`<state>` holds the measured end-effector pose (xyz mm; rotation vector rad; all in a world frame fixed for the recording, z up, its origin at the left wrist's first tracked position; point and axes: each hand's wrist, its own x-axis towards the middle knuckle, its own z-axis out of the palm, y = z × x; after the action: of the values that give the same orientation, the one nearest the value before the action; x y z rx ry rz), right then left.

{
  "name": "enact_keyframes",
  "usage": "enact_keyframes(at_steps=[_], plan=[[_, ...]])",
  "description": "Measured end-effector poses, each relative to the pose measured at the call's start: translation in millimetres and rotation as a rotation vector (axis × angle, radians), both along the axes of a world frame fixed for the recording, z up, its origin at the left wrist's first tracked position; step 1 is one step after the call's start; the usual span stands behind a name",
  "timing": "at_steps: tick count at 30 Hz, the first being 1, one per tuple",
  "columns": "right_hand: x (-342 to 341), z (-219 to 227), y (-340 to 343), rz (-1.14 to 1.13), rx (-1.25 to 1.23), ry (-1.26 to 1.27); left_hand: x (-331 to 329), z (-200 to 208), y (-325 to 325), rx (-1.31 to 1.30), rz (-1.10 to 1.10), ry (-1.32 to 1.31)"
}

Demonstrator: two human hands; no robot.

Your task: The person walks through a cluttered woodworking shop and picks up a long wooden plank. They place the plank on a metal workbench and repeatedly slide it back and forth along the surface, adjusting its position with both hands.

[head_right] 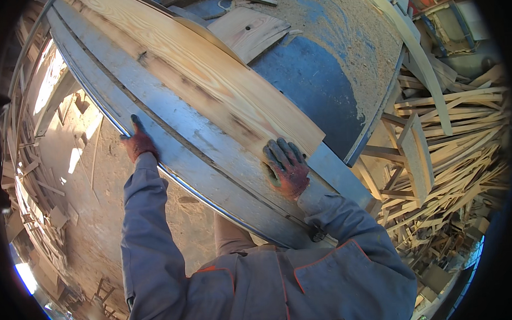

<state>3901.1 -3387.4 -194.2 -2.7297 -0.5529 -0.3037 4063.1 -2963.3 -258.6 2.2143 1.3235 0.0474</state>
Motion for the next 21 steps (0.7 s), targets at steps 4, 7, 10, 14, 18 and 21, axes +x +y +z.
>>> enact_keyframes(at_steps=[4,7,10,14,18,21], plan=[[7,1,6,-0.005,-0.011,-0.003,8,4,5,0.017,0.011,0.049],[13,0,12,-0.012,0.011,-0.026,14,6,9,0.021,0.024,0.029],[17,-1,17,-0.012,0.028,-0.037,19,4,14,-0.012,0.076,0.002],[24,-1,25,-0.032,0.029,-0.032,27,0,24,0.016,0.076,-0.03],[33,-1,32,-0.02,0.017,-0.049,35,-1,32,0.014,0.077,-0.032],[40,-1,38,-0.017,0.012,-0.052,41,-1,40,0.015,0.06,-0.028]])
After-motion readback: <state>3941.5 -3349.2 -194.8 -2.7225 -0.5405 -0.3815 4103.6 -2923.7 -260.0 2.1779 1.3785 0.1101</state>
